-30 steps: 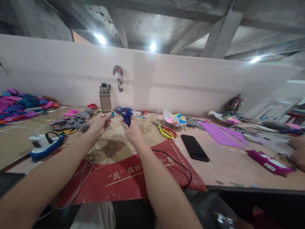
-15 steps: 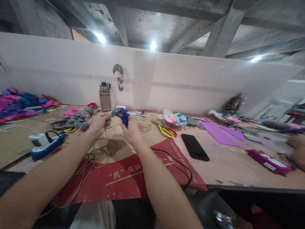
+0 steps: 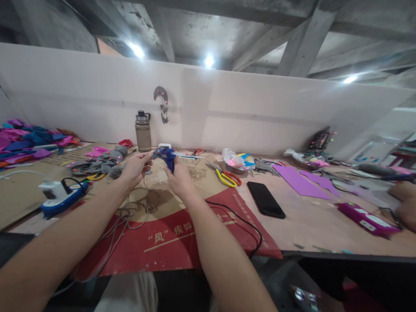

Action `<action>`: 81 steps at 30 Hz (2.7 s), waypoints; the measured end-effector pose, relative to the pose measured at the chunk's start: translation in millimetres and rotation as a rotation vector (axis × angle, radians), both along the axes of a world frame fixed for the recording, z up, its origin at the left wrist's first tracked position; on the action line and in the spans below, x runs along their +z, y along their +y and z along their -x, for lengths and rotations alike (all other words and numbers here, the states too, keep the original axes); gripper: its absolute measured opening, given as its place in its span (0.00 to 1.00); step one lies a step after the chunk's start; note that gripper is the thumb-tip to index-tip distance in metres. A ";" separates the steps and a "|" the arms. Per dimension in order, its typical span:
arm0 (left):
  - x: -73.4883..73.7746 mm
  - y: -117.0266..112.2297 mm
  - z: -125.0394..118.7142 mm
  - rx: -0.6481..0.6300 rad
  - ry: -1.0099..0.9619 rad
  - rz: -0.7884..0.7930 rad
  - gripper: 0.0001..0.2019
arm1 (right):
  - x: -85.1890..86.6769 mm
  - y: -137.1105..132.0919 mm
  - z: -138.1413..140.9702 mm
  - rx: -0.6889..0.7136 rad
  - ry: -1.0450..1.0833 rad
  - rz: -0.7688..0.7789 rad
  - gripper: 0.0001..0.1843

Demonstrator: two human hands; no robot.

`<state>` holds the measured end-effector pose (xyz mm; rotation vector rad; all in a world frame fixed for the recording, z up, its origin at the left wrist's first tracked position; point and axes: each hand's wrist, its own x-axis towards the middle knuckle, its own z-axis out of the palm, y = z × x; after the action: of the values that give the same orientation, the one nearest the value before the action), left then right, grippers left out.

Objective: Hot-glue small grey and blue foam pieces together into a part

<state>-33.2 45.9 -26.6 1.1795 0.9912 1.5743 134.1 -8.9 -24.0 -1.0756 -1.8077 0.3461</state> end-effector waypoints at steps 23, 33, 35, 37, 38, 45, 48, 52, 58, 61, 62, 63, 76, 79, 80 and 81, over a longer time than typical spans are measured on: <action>0.8 -0.2 0.1 0.010 -0.008 -0.010 0.15 | 0.2 0.2 0.9 0.001 -0.015 -0.009 0.19; 1.1 -1.8 -0.8 0.006 0.004 -0.009 0.14 | -0.1 0.5 0.6 -0.021 -0.009 0.005 0.18; 0.9 -1.3 -0.8 0.006 0.005 -0.007 0.14 | -0.5 0.7 0.5 -0.034 -0.016 -0.001 0.18; 0.7 -1.0 -0.6 0.008 0.009 -0.009 0.14 | -1.1 0.9 0.4 -0.045 -0.024 -0.007 0.18; 0.5 -0.9 -0.5 0.008 0.011 -0.013 0.14 | -1.3 1.0 0.3 -0.050 -0.029 -0.008 0.18; -0.8 0.5 0.5 0.008 0.022 -0.025 0.14 | -0.4 -0.4 -0.2 -0.047 -0.025 -0.014 0.18; -0.5 0.6 0.3 0.011 0.025 -0.024 0.14 | -0.5 0.2 0.1 -0.034 -0.009 -0.031 0.17; 0.5 -1.3 -1.0 0.014 0.031 -0.019 0.14 | -1.3 1.5 0.5 -0.019 -0.002 -0.024 0.17; 1.2 -3.8 -2.2 0.028 0.046 -0.028 0.14 | -0.3 0.0 0.3 -0.027 -0.002 -0.001 0.17; 1.1 -3.5 -1.8 0.024 0.031 -0.018 0.14 | 0.1 -0.8 0.0 -0.034 -0.012 -0.001 0.17; 1.1 -3.2 -1.6 0.025 0.025 -0.016 0.14 | 0.1 -0.8 -0.1 -0.036 -0.014 -0.005 0.17; 1.0 -3.0 -1.5 0.027 0.020 -0.016 0.14 | 0.0 -0.8 -0.2 -0.039 -0.015 -0.009 0.17; 1.4 -0.6 -0.6 0.038 0.033 -0.021 0.12 | -2.4 2.0 -0.1 -0.001 0.000 -0.001 0.18; 1.7 -1.3 -1.1 0.025 0.037 -0.020 0.12 | -2.6 2.5 -0.1 0.000 0.007 0.001 0.17; 1.7 -1.6 -1.3 0.022 0.039 -0.018 0.13 | -2.6 2.5 0.0 -0.002 0.009 -0.002 0.17; 1.8 -1.8 -1.4 0.019 0.038 -0.016 0.13 | -2.5 2.4 0.0 -0.003 0.013 -0.007 0.18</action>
<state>-31.8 44.1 -24.8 1.2190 1.0185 1.5825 134.1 -6.4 -26.5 -1.0692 -1.7941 0.3439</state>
